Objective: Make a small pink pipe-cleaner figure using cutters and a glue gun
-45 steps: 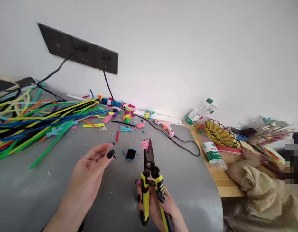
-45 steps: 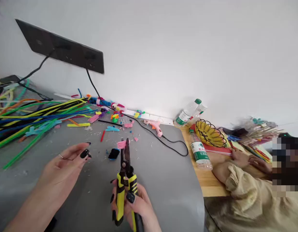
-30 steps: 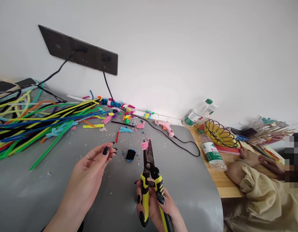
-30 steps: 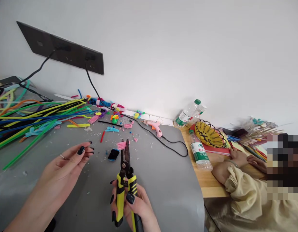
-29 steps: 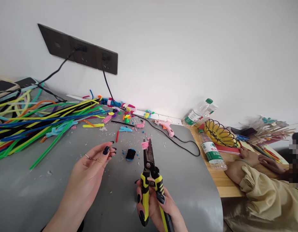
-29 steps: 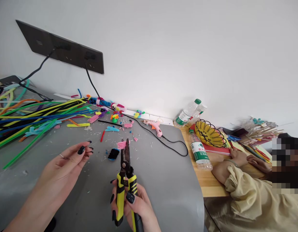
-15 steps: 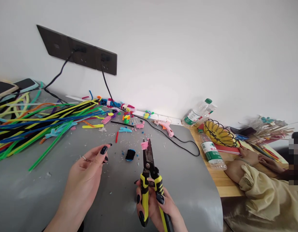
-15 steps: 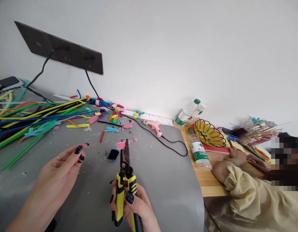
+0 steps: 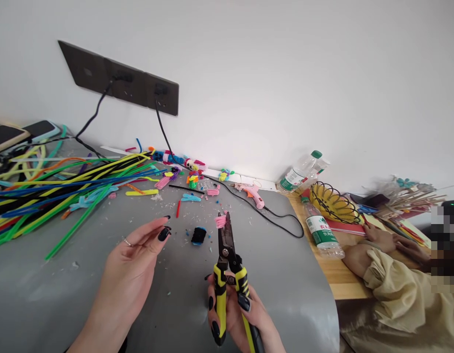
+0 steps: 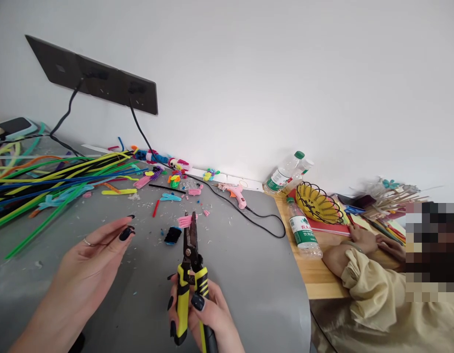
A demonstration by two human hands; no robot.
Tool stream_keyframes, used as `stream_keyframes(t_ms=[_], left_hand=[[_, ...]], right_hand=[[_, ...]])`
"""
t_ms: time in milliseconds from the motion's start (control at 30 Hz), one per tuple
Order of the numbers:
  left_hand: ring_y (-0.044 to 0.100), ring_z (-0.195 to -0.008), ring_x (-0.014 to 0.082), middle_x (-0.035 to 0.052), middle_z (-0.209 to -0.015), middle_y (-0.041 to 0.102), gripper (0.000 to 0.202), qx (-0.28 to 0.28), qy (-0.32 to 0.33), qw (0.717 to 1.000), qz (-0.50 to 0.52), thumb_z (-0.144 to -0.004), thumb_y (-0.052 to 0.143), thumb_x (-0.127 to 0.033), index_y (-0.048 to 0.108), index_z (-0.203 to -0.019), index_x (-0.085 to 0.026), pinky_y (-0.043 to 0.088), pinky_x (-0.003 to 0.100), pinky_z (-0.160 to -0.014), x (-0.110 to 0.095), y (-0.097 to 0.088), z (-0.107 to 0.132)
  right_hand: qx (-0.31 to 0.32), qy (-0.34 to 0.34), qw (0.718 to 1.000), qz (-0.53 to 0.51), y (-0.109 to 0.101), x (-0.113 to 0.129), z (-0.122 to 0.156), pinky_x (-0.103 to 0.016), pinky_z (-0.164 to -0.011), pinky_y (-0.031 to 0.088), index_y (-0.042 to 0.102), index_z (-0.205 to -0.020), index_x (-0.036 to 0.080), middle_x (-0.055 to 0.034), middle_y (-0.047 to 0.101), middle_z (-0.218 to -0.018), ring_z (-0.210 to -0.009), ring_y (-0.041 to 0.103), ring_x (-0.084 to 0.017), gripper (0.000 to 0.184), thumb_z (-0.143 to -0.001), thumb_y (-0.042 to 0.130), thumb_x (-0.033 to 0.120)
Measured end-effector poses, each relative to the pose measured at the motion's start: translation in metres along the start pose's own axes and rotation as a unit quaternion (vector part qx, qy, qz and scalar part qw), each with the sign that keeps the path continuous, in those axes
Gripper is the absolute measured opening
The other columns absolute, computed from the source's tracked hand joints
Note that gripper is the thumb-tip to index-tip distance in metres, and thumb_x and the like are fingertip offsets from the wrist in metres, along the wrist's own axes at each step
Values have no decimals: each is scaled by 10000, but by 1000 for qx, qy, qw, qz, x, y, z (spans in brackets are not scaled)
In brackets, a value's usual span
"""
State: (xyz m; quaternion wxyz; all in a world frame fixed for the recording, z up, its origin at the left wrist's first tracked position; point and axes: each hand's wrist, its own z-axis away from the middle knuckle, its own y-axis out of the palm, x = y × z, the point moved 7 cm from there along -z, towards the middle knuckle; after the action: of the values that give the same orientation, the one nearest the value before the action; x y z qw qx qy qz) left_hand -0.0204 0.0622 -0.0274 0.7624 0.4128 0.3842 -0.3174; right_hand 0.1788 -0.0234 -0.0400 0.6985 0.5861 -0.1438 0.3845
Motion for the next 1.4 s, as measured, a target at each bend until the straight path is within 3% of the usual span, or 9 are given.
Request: stream_keyframes(t_ms=[167,400,600,800,967,1067,1200,1300,1400], left_hand=[[684,-881,185,-11,-795,760,412,-25,-4,999,21,-368,1002,-306,797,-723,-273,570,240,-763,-2,-2,5],[648,-799,153,-33,-741,730,355,-38,46,997,42,-457,996,-323,766,-721,-267,551,243,-763,-6,-7,5],[623,-856,171,-12,-807,715,375,1,69,997,35,-531,1006,-468,773,-737,-259,538,266,-839,-6,-4,2],[640,-874,166,-13,-822,717,400,36,64,996,50,-564,997,-513,745,-733,-252,534,259,-887,0,-1,-2],[670,-1080,208,6,-1042,767,363,49,44,997,39,-652,955,-498,745,-829,-260,532,278,-897,-1,3,-1],[658,-1173,242,15,-1158,756,371,67,64,996,18,-657,949,-480,732,-865,-263,532,317,-949,-9,8,0],[684,-1068,270,22,-904,739,437,50,80,995,-21,-582,978,-503,740,-857,-260,516,363,-975,-10,5,-3],[687,-1013,284,32,-782,699,434,64,71,994,-57,-655,895,-643,720,-724,-253,507,359,-930,-5,7,-4],[676,-1093,293,66,-1061,758,447,94,106,982,-123,-743,805,-691,737,-712,-250,505,339,-939,-9,17,3]], right_hand=[[-8,-3,1000,0,1,1,1,-285,-648,453,806,-1129,140,-85,701,-899,-641,603,-151,652,-637,945,544],[-12,-18,1000,13,-4,1,2,-306,-640,473,800,-1130,164,-101,713,-939,-640,591,-162,637,-650,930,562],[9,-24,999,21,-7,-2,-1,-339,-680,517,775,-1153,144,-135,717,-998,-667,582,-168,656,-682,903,582],[-15,-17,998,60,-14,-3,2,-419,-759,552,773,-1120,176,-139,721,-981,-813,680,-281,606,-705,872,606],[-9,-25,999,43,-12,-2,1,-358,-697,525,769,-1164,173,-129,722,-1022,-700,618,-199,607,-718,877,569],[2,-24,999,48,-8,-1,-2,-353,-708,511,777,-1150,163,-110,702,-957,-649,576,-170,628,-701,884,590],[8,-20,998,56,-1,1,-4,-337,-707,475,776,-1160,142,-98,678,-932,-633,541,-155,663,-692,878,601],[6,-30,997,69,3,4,-3,-296,-660,424,758,-1185,126,-87,656,-924,-661,534,-148,683,-706,866,601],[-11,-43,992,116,2,6,-3,-270,-643,393,759,-1147,135,-64,629,-880,-679,521,-140,653,-716,862,615]])
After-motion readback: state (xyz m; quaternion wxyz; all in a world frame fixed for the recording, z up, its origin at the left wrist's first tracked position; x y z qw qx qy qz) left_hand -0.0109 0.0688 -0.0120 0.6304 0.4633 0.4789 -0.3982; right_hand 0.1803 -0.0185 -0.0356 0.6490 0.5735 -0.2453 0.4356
